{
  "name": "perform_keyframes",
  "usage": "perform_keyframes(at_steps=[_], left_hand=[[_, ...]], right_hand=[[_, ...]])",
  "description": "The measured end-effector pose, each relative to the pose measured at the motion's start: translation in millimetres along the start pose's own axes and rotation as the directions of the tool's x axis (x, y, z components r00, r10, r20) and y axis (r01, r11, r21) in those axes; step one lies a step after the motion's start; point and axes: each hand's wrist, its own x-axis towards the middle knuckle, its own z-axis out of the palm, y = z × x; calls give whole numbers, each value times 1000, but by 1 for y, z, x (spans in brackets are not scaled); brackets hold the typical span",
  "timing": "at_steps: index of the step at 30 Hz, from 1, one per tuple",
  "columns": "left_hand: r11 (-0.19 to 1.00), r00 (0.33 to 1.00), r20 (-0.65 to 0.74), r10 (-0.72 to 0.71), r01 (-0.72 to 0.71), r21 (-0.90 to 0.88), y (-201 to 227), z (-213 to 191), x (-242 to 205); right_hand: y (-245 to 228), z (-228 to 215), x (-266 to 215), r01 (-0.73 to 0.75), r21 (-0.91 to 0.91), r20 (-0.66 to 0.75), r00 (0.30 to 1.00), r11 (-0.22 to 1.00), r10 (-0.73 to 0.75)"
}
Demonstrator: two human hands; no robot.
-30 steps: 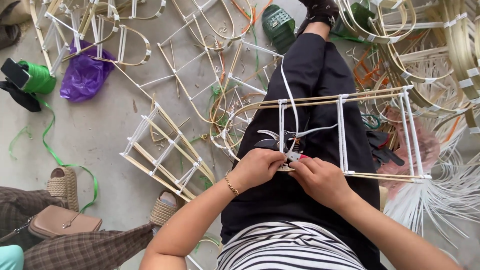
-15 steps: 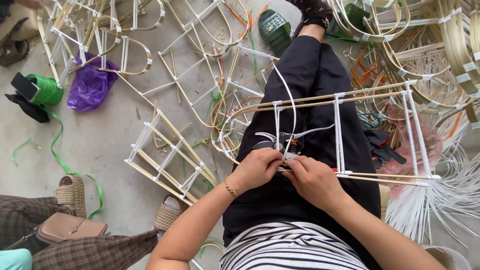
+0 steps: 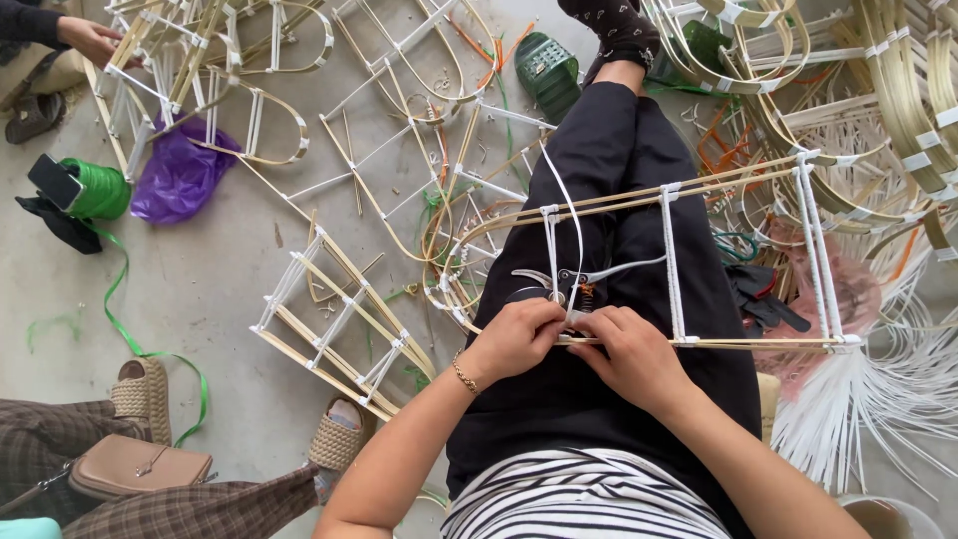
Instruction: Assembling a curved bamboo and plastic frame for furniture using ties and clippers.
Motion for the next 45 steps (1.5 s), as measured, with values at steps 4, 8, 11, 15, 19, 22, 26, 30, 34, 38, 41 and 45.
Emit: perform_keyframes(at_steps=[4,8,11,15,19,22,26,30,34,38,41,45], left_hand=[[1000,1000,22,-10,10,-15,-1,-2,2],[999,999,34,-3,5,-36,-4,-3,2],[999,999,32,6,-4,-37,-5,-2,2],[999,999,35,-26,26,-26,-8,-4,2],[983,985,39,-165,168,-76,-11,-2,5],[991,990,-58,-128,125,-45,-16,1,5],[952,960,-11,-279,276,-132,-22,2,8],[915,930,135,-341,361,-178,-28,-3,19],[908,921,163,-353,379,-178,-29,-5,22],[932,953,115,-281,300,-206,-32,-2,15],[951,968,97,-232,247,-184,-31,-1,14],[941,965,115,-237,257,-220,-27,-5,16]], right_hand=[[5,5,-4,19,5,-10,1000,1000,-19],[4,4,1,41,-37,7,999,998,-41],[6,7,2,63,-82,26,998,995,-61],[8,9,6,105,-187,88,992,977,-90],[8,5,13,117,-189,107,989,975,-98],[9,4,15,104,-158,115,990,982,-87],[7,2,14,20,-72,87,996,997,-14],[2,-7,20,-38,2,104,994,999,37],[0,-8,23,-32,11,123,992,999,31],[4,-5,21,-128,24,187,975,991,121],[8,-4,20,-99,35,199,976,995,90],[16,-2,19,-12,12,195,981,1000,9]])
